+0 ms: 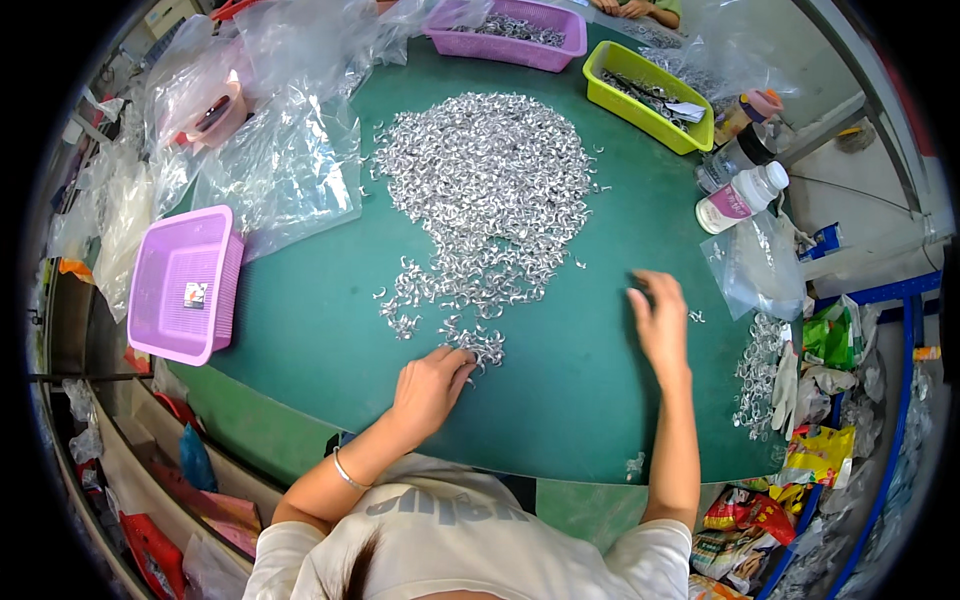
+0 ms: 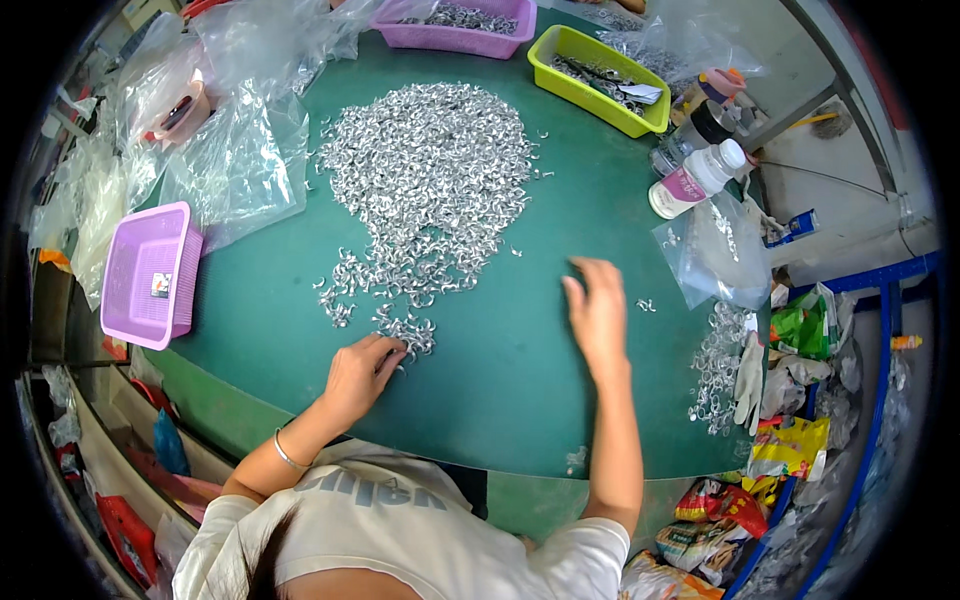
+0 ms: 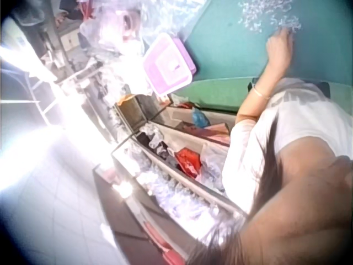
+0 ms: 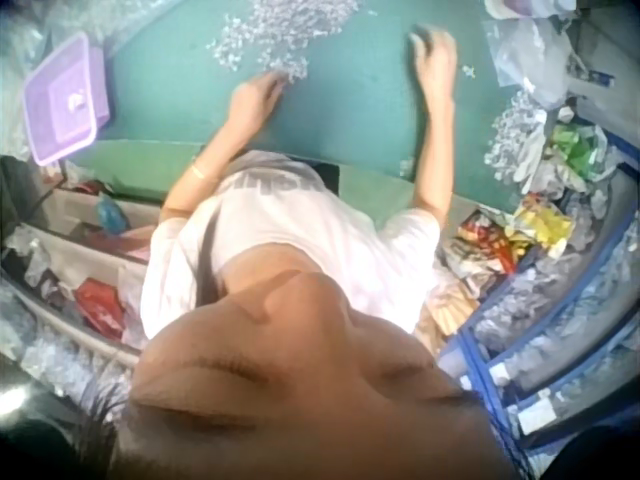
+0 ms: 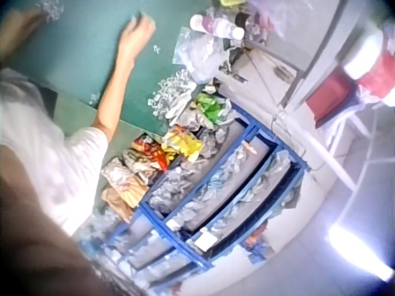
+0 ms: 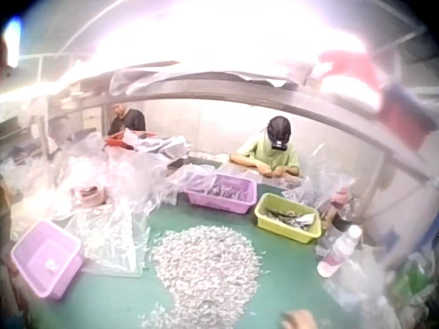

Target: The person picks up small metal clips from a pile on a green workbench, examines them, and uses their hands to snap or join them together, occasionally placing finished or sorted pieces into a purple basket or smaller containers.

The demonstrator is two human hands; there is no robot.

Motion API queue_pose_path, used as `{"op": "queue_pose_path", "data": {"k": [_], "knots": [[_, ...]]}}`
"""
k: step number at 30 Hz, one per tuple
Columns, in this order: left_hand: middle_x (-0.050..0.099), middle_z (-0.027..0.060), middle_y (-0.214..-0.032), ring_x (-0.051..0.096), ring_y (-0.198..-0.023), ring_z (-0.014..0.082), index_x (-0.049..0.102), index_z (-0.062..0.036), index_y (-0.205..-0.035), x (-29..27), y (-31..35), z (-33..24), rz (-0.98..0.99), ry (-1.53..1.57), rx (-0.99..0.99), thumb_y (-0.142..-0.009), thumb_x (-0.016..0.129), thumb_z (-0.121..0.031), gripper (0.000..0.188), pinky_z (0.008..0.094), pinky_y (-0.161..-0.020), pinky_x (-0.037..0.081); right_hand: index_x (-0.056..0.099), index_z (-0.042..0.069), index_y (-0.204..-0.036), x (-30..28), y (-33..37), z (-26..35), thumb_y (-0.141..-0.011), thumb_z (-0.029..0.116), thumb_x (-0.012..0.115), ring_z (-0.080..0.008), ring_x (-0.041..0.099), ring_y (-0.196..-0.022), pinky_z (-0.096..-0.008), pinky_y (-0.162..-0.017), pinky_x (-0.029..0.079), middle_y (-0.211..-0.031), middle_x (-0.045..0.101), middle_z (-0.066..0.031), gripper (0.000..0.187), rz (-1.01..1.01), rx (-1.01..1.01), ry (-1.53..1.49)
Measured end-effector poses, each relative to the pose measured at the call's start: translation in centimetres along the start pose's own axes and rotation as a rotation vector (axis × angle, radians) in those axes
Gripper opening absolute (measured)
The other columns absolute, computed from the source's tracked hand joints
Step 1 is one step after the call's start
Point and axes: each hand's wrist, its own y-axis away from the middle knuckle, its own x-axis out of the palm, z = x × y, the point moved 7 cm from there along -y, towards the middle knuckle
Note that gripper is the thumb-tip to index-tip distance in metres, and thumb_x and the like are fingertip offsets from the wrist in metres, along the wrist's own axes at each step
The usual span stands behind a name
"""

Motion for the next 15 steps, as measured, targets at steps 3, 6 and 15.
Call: {"op": "queue_pose_path", "data": {"k": [3,6,15], "knots": [[0.055,0.0116,-0.071,0.053,-0.06,0.0338,0.059,-0.0053,-0.081,-0.6,-0.6,0.0,-0.011,0.008,-0.011,-0.076,0.059,-0.008,0.007,0.0402,-0.051,0.042,0.057,0.001,-0.093,4.2,-1.7,3.7,-0.074,0.007,0.06,-0.0307,0.05,-0.086,-0.0377,-0.077,0.042,-0.09,0.054,-0.0139,0.02,0.009,-0.121,0.07],[0.054,0.0124,-0.068,0.052,-0.056,0.0314,0.06,-0.0045,-0.083,-1.3,-1.1,-0.4,-0.036,0.041,0.006,-0.075,0.06,-0.007,0.008,0.0377,-0.05,0.041,0.055,0.0,-0.085,5.9,-1.8,3.3,-0.074,0.003,0.059,-0.0303,0.05,-0.08,-0.0387,-0.07,0.042,-0.083,0.053,-0.0128,0.012,-0.039,-0.09,0.038],[0.039,-0.0071,-0.057,0.032,-0.053,0.002,0.065,-0.0037,-0.093,-2.6,-0.6,-1.5,0.118,0.847,-0.321,-0.073,0.067,-0.003,0.021,0.02,-0.046,0.028,0.049,-0.004,-0.1,5.5,6.6,12.8,-0.079,-0.006,0.057,-0.009,0.056,-0.078,-0.0207,-0.068,0.045,-0.083,0.06,-0.0074,0.023,0.281,0.465,-1.167]]}}
